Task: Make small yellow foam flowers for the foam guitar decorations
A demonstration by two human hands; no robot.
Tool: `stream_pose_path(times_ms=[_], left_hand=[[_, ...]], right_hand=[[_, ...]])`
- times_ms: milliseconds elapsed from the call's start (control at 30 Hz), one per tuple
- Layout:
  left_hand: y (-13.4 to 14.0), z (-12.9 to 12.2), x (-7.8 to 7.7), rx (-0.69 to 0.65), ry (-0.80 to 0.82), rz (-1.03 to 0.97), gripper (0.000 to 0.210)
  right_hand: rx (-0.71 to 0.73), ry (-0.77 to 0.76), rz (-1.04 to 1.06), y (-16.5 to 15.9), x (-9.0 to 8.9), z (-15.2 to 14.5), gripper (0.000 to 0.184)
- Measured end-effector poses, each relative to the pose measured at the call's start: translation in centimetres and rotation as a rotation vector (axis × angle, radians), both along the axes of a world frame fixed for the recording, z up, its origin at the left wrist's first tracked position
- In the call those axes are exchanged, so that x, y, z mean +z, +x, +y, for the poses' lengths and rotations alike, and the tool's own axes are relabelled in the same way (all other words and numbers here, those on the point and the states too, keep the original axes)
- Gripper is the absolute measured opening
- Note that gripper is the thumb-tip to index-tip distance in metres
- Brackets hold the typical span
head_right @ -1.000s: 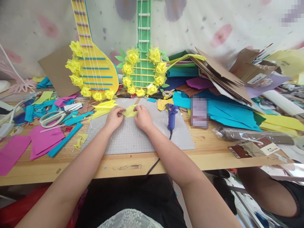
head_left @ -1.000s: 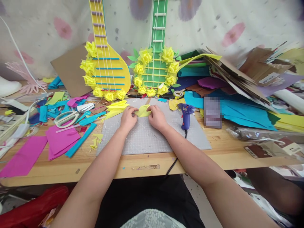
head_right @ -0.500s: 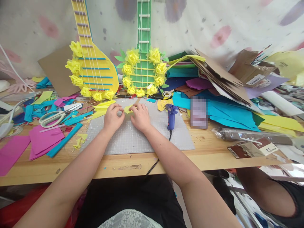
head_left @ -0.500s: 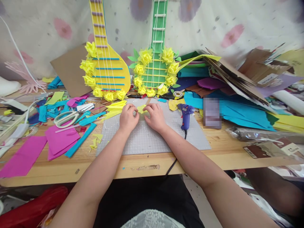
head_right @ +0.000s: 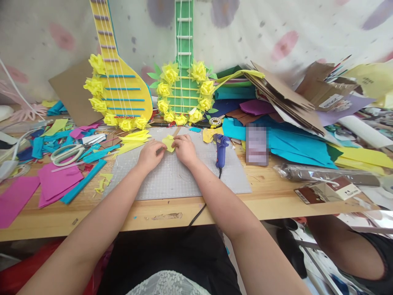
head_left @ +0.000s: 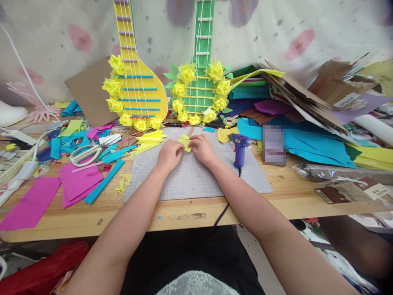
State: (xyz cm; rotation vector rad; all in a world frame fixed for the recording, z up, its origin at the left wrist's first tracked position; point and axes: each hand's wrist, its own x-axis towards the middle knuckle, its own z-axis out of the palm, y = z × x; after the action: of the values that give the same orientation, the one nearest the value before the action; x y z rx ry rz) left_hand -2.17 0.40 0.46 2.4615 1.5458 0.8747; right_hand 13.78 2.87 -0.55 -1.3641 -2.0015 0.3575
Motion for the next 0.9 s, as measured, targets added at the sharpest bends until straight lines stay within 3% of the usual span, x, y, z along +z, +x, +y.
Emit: stream_pose_path(times_ms=[367,567,900], left_hand=[[1.0,0.5,0.1,0.035,-0.103,-0.07,0.043],[1.1,1.0,-0.1,0.07,-0.105,-0.06,0.039],[1.4,1.6,-0.3,0.136,-0.126,0.002,0.036]], right_hand=[[-0.059,-0.109,-0.084,0.0,0.6,-1.1,0.027],[-0.057,-0.186,-0.002,0.2,0.6,-1.1,0.03],[-0.051,-0.167,-0.04,0.0,0.5,-1.0,0.024]])
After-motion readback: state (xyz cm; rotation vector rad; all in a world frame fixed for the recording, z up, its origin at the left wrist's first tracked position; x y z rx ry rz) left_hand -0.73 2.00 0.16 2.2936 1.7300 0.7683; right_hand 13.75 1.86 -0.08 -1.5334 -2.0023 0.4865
